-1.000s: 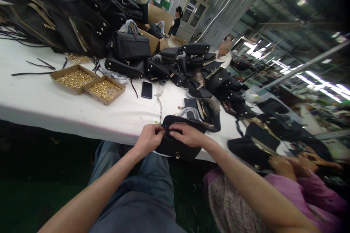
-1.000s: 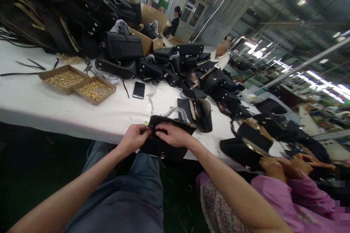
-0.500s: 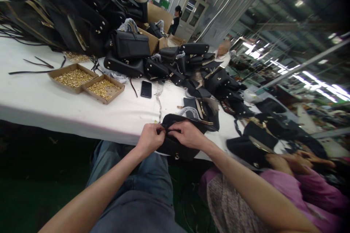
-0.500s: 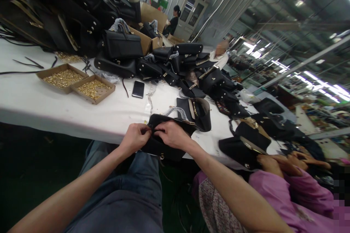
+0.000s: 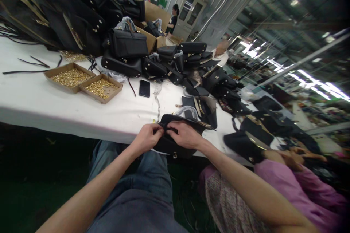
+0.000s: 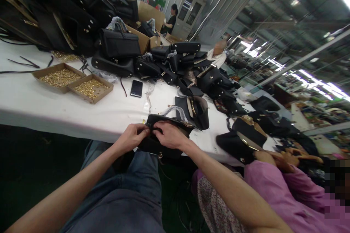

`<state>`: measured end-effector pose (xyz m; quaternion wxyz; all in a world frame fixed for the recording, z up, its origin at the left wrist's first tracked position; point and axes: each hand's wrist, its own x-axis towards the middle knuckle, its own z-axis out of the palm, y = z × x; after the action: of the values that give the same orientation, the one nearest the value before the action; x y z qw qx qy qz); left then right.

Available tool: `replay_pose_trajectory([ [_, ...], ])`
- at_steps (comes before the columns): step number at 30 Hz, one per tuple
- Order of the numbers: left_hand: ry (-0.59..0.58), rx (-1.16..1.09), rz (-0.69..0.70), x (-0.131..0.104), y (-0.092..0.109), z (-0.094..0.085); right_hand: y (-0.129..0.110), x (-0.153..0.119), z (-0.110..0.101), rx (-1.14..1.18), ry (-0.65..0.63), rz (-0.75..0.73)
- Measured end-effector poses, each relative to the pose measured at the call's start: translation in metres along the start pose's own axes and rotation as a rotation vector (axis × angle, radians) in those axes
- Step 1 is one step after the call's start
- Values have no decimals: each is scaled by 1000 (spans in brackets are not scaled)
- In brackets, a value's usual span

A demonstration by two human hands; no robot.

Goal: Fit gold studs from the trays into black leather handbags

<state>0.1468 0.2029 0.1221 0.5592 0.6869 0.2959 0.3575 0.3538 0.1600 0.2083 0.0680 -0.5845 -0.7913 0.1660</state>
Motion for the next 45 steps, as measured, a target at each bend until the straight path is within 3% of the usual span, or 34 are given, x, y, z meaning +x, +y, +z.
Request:
replay_pose_trajectory([
  [10,20,90,-115,7,1,3,-2,-1,3,-33,-11,-3],
  [18,40,156,-72,8,3,4,4,0,-1,34,-46,-19],
  [25,132,174,-38,9,1,11,6,2,-2,111,-48,-24],
  [33,204,292,-58,2,-2,15,1,6,1,-15,-13,-66],
  [39,201,299,-85,0,3,12,3,8,0,16,3,-57],
  [45,216,443,-32,-7,16,12,5,9,-7,129,-62,-61],
])
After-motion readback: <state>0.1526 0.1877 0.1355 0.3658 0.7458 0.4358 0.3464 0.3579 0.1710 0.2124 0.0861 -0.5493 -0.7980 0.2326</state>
